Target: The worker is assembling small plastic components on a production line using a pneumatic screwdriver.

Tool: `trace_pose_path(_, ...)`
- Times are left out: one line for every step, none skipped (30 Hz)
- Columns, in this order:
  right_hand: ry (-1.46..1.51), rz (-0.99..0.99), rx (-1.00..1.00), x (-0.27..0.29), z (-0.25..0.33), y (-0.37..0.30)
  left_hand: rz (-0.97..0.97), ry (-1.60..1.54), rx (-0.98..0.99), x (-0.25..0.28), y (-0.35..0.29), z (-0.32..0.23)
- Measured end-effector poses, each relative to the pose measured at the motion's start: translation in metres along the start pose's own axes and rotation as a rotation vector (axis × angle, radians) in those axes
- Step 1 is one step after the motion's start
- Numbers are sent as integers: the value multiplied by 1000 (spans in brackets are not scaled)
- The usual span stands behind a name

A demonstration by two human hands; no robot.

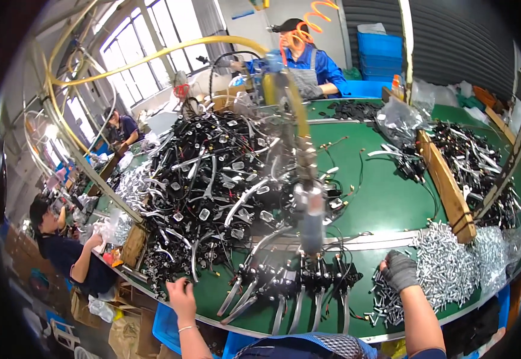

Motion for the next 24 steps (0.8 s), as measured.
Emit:
trace_pose_path(5, -16, 4, -1, 0, 1, 22, 86, -84, -5, -6, -11)
trace_pose_path(-2, -21, 24, -1, 0, 1, 6, 86, -69, -7, -11, -14)
trace_pose_path(-3, -22, 37, -1, 1, 1, 103, 104, -126, -18, -14, -20)
trace_pose_path(-6, -20, 47, 0, 1, 0, 204, 119, -183, -28, -18, -24)
trace_pose_path(-10, -18, 56, 0, 0, 1, 195, 115, -167, -28, -19, -21)
trace_pose_path(-21, -20, 70, 0, 0, 2, 191, 73, -172, -28, -19, -20)
trace_pose_path(-17, -27, 75, -4, -1, 3, 189, 36, -177, -28, -20, -18)
trace_pose_path(-12, -34, 78, -5, 0, 4, 187, -1, -183, -28, -22, -16)
trace_pose_path(-6, -42, 81, -4, 1, 6, 180, -1, -172, -28, -23, -14)
trace_pose_path(-12, -41, 91, -3, 1, 9, 165, 1, -196, -28, -24, -16)
trace_pose_path(-8, -39, 94, 0, 3, 9, 151, 4, -222, -27, -26, -18)
trace_pose_path(-2, -36, 92, 2, 4, 7, 139, 8, -251, -27, -27, -19)
trace_pose_path(5, -34, 90, 4, 5, 6, 136, 8, -248, -28, -28, -19)
trace_pose_path(3, -35, 94, 5, 6, 5, 117, 8, -232, -28, -30, -17)
trace_pose_path(12, -32, 84, 6, 7, 4, 98, 9, -216, -27, -32, -15)
trace_pose_path(21, -29, 75, 6, 7, 2, 79, 9, -201, -26, -34, -15)
trace_pose_path(28, -26, 62, 6, 6, 2, 77, 7, -201, -26, -35, -19)
trace_pose_path(27, -28, 63, 5, 5, 1, 37, 23, -92, -21, -36, -18)
trace_pose_path(71, -55, 59, 5, 2, -1, 0, 40, 18, -15, -38, -17)
trace_pose_path(115, -80, 53, 3, -2, -4, -35, 58, 127, -10, -42, -13)
trace_pose_path(159, -102, 45, 2, -7, -8, -28, 58, 127, -11, -45, -10)
trace_pose_path(162, -96, 32, -1, -11, -9, -1, 99, 134, -17, -42, -5)
trace_pose_path(170, -132, 49, -2, -16, -9, 32, 144, 135, -23, -40, 0)
trace_pose_path(178, -165, 58, -2, -21, -10, 72, 189, 133, -28, -38, 4)
Point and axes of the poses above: each hand's wrist, its own y-axis towards the middle knuckle, its own x-axis out of the back of the hand, z = x × y, the point moved 7 cm from there along y, towards the middle knuckle, and after that the axes turned 11 degrees about z, right-handed, at the moved point
